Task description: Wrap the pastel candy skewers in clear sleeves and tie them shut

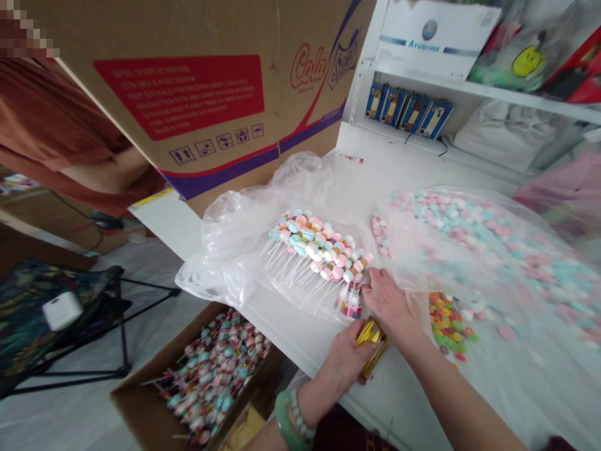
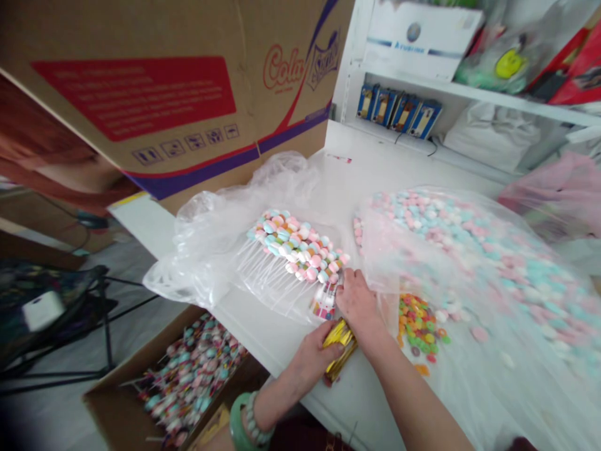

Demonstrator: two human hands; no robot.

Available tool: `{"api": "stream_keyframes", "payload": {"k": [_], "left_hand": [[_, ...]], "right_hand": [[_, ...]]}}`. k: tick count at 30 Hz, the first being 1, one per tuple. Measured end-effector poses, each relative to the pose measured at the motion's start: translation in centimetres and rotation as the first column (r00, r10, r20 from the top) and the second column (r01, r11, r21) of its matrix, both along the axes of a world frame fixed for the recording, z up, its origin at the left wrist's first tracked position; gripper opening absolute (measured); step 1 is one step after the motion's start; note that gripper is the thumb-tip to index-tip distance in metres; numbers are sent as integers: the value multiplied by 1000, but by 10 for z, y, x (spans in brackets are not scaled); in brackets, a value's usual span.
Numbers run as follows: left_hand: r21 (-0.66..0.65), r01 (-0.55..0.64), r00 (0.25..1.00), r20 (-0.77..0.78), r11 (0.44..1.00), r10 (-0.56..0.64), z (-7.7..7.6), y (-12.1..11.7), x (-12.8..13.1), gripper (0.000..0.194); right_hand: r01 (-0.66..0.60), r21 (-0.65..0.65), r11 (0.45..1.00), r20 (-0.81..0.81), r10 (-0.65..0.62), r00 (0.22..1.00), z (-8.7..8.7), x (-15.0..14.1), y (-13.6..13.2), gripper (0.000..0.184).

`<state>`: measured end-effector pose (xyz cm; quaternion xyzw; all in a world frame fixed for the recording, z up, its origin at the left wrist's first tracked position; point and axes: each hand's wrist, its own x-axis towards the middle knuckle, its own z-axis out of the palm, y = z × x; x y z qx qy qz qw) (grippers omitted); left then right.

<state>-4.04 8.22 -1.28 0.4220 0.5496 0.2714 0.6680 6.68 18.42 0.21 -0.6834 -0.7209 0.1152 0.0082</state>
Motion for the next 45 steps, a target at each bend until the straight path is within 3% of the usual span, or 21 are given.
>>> {"api": "stream_keyframes", "payload": {"k": [5,10,14,21,25,28,32,35,38,41,45], "left_hand": [[-49,-60,996,-68,997,57,-6,1,4,19],[-47,-54,989,-138,997,47,-2,-7,8,9],[-13,2,987,-160,1000,-4,5,-16,12,13],[-53,31,999,-41,998,-34,8,-29,11,22],[71,104,995,-7,992,-104,24,-33,-2,29],[139,141,989,-58,980,-134,35,-25,-12,37],[112,214,945,-277,970,-176,37,-2,-20,50],[92,213,898,-412,973,-157,35,11,-27,59],[110,125,921,-382,986,-74,33,17,-36,66],[35,74,948,-312,997,-60,34,21,-42,76],[-28,189,946,-262,982,-190,41,27,-46,75]], "right_hand": [[45,-71,996,31,-42,999,-6,27,5,24],[171,-115,979,48,-167,985,-2,70,-13,28],[220,-88,972,49,-216,975,3,82,-32,29],[10,73,997,236,-27,971,7,66,-52,25],[-15,201,980,128,-10,992,10,60,-68,25],[-144,241,960,4,147,989,13,50,-74,27],[-347,202,916,-46,363,931,12,39,-70,25],[-396,67,916,22,395,918,6,44,-66,20],[-355,-13,935,115,354,928,-1,58,-66,19],[-321,-19,947,158,320,934,-1,67,-69,21],[-441,29,897,93,436,895,6,53,-66,22]]}}
